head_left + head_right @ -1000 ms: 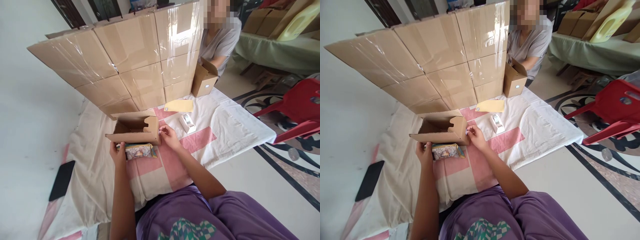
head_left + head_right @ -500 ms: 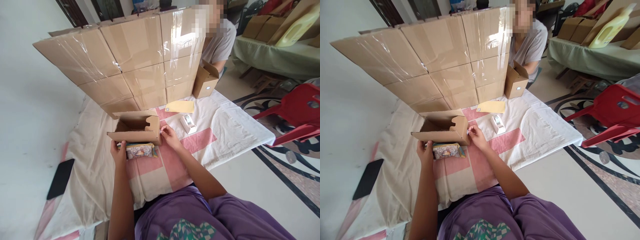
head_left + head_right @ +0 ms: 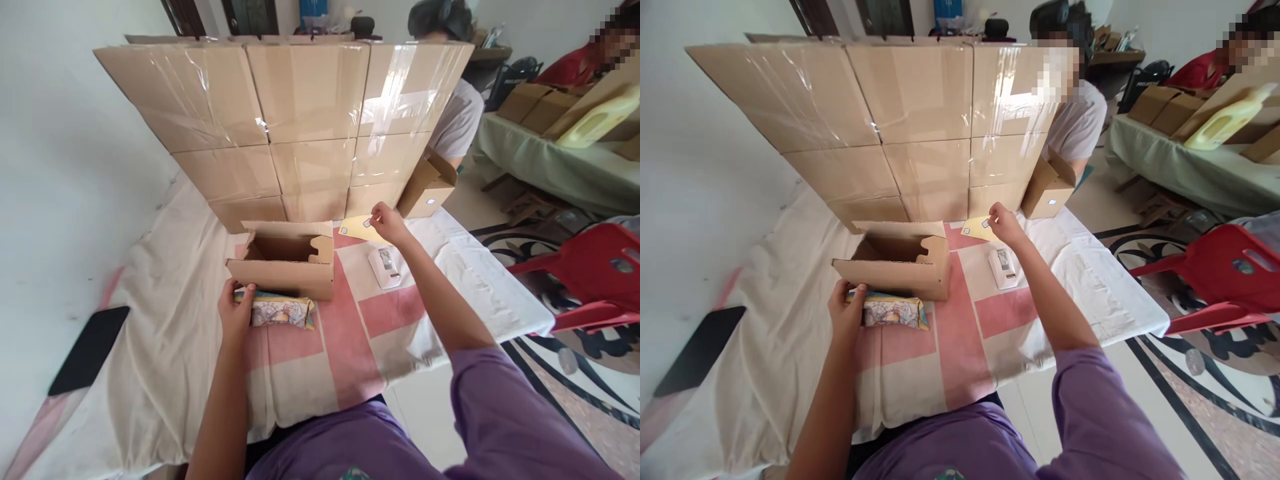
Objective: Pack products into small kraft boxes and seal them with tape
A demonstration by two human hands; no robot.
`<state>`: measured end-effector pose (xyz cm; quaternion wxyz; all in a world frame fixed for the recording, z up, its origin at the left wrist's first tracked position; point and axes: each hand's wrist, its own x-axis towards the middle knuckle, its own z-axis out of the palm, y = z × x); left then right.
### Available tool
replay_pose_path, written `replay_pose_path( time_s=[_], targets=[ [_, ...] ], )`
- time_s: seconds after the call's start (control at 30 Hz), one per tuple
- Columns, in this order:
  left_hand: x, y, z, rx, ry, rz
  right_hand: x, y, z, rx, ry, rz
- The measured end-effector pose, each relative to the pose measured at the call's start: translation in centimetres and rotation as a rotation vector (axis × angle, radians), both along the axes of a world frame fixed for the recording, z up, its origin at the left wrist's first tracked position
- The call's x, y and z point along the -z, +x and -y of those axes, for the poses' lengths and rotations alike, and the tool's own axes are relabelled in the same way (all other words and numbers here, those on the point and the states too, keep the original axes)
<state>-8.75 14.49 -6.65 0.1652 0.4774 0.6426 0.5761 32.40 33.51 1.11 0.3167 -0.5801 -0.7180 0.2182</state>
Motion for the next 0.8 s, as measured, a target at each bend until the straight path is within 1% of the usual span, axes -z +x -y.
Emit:
replay_pose_path(
  time_s=[0.07,0.1,0.17,0.23,0.27,0.33,0.4,0.47,0.53,0.57,0.6,0.67,0.7,0.73,0.8],
  targets=[
    [-0.1,0.0,0.1,-0.001,0.0,-0.009,0.3,0.3,-3.0,-0.044,-0.084,0.105],
    [-0.1,0.1,0.2,-0.002,0.0,-0.014,0.7,0.2,-4.0,-0.058,-0.118,0.132],
    [-0.2,0.1,0.4,-0.006,-0.002,-0.019,1.5,-0.1,-5.1,-0.054,-0.172,0.192],
    [-0.3,0.1,0.5,-0.006,-0.005,-0.021,1.9,0.0,-5.6,-0.005,-0.195,0.233],
    [-0.3,0.1,0.5,-0.005,-0.006,-0.02,1.8,0.2,-5.6,0.029,-0.195,0.245],
    [-0.3,0.1,0.6,-0.014,-0.006,-0.015,1.0,0.6,-5.1,0.1,-0.169,0.251],
    [-0.2,0.1,0.8,-0.053,-0.002,0.001,-0.3,0.9,-3.7,0.163,-0.107,0.232],
    [-0.1,0.4,1.2,-0.106,0.007,0.031,-1.7,0.4,-0.5,0.196,-0.021,0.195],
    [-0.2,0.9,1.9,-0.14,0.024,0.066,-2.7,-1.0,4.5,0.15,0.059,0.125],
    [-0.4,1.3,2.5,-0.143,0.036,0.081,-3.1,-2.1,7.5,0.05,0.111,0.019],
    [-0.7,1.7,3.2,-0.138,0.052,0.093,-3.3,-3.3,10.7,-0.092,0.124,-0.079],
    [-1.8,3.0,4.8,-0.106,0.09,0.104,-3.9,-5.9,17.1,-0.383,0.048,-0.165],
    [-2.6,3.7,5.7,-0.084,0.109,0.101,-4.2,-7.2,19.9,-0.478,0.012,-0.15],
    [-3.4,4.5,6.6,-0.06,0.126,0.091,-4.7,-8.3,22.3,-0.537,-0.019,-0.107],
    [-5.4,6.0,8.1,-0.02,0.149,0.049,-6.1,-9.8,25.6,-0.642,-0.121,-0.031]
  ],
)
